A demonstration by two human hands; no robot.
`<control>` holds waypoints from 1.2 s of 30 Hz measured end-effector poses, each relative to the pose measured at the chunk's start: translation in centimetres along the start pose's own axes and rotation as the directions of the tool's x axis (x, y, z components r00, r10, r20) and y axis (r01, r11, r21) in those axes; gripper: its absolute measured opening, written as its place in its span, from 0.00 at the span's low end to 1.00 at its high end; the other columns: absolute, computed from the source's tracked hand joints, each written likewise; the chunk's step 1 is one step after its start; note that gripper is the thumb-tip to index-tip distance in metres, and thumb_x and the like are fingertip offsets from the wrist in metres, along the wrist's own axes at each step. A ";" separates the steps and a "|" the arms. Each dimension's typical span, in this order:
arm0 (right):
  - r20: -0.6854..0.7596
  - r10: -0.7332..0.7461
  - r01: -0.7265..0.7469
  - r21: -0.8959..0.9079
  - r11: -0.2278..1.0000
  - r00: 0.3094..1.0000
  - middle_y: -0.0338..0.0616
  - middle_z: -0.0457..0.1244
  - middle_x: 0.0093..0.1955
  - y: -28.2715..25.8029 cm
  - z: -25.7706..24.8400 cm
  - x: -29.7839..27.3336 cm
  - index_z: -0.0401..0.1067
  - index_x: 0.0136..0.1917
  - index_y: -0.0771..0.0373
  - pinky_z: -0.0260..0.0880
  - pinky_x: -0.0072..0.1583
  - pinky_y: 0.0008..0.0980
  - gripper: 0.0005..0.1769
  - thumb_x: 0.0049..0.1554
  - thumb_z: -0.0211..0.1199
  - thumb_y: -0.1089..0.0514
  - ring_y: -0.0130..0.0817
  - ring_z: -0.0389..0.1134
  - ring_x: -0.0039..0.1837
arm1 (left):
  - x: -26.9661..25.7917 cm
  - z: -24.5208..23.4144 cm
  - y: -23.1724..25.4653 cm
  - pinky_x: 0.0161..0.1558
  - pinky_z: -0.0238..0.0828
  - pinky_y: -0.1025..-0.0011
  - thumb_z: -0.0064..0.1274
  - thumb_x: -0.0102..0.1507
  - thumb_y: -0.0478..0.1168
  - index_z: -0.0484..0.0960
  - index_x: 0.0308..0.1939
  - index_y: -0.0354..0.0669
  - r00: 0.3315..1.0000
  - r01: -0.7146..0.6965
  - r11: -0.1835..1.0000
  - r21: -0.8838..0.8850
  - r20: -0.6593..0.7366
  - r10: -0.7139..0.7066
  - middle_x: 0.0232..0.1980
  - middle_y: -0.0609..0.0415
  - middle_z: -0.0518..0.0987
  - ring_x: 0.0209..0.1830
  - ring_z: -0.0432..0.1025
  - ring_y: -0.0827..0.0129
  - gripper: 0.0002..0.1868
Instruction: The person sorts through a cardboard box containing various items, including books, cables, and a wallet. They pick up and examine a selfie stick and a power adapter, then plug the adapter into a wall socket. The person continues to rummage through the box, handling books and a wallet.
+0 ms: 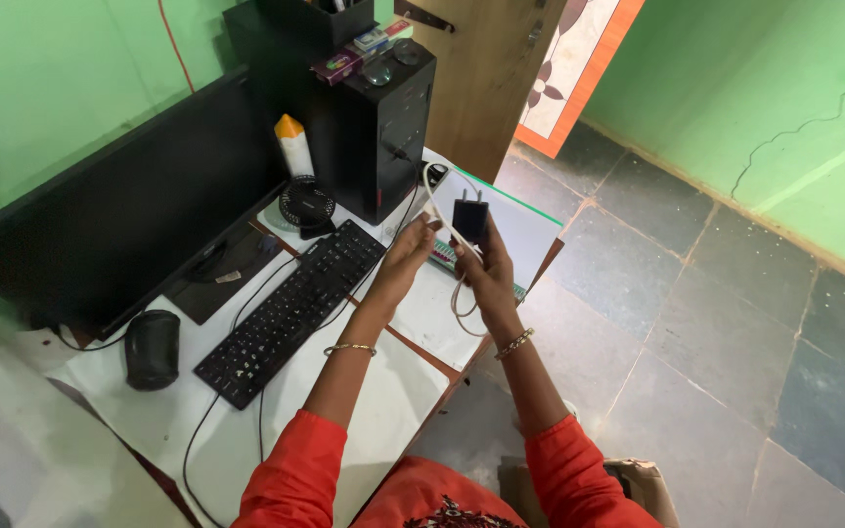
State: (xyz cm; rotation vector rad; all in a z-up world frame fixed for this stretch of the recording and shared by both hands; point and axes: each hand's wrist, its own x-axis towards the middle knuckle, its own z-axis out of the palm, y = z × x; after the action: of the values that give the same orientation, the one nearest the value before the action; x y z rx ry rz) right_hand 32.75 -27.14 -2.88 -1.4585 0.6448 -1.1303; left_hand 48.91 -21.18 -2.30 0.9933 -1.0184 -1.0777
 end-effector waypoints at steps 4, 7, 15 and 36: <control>-0.022 -0.026 0.026 0.016 1.000 0.999 0.43 0.67 0.57 1.4 -1.7 1.0 0.48 0.85 0.60 0.69 0.44 0.23 0.41 0.64 0.61 0.63 0.20 0.64 0.44 | 0.8 -0.8 -1.2 0.73 0.55 0.66 0.45 0.70 0.55 0.59 0.77 0.43 0.995 0.014 0.991 0.133 -0.104 0.000 0.74 0.50 0.68 0.78 0.58 0.64 0.35; -0.014 0.036 -0.037 -0.029 0.999 0.999 0.43 0.68 0.56 1.7 -2.2 1.4 0.47 0.84 0.60 0.67 0.42 0.22 0.41 0.63 0.61 0.63 0.20 0.64 0.43 | 1.8 -1.2 -2.7 0.72 0.58 0.67 0.46 0.69 0.55 0.60 0.77 0.43 0.993 0.008 0.993 0.117 -0.117 0.005 0.73 0.51 0.70 0.76 0.60 0.66 0.35; 0.156 0.059 -0.053 -0.043 0.998 0.986 0.42 0.67 0.58 2.0 -0.3 2.3 0.49 0.82 0.62 0.66 0.39 0.22 0.43 0.59 0.64 0.63 0.22 0.65 0.41 | 3.3 -0.8 -4.9 0.52 0.75 0.72 0.58 0.67 0.49 0.75 0.63 0.35 0.985 -0.026 0.996 -0.088 -0.171 0.010 0.48 0.53 0.81 0.48 0.75 0.74 0.27; 0.221 -0.228 0.193 0.169 0.966 0.948 0.31 0.63 0.65 -6.8 5.9 5.9 0.74 0.58 0.68 0.69 0.65 0.33 0.15 0.58 0.68 0.60 0.30 0.67 0.65 | -0.1 -5.0 4.9 0.44 0.73 0.76 0.57 0.67 0.35 0.77 0.60 0.36 0.887 -0.279 0.960 -0.028 -0.392 0.246 0.48 0.51 0.84 0.43 0.76 0.75 0.18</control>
State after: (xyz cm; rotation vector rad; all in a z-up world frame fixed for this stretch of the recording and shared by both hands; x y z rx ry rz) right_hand 39.01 -28.24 5.79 -1.5322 0.2363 -1.1171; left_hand 54.77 -19.56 1.25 0.9225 -0.7507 -0.6593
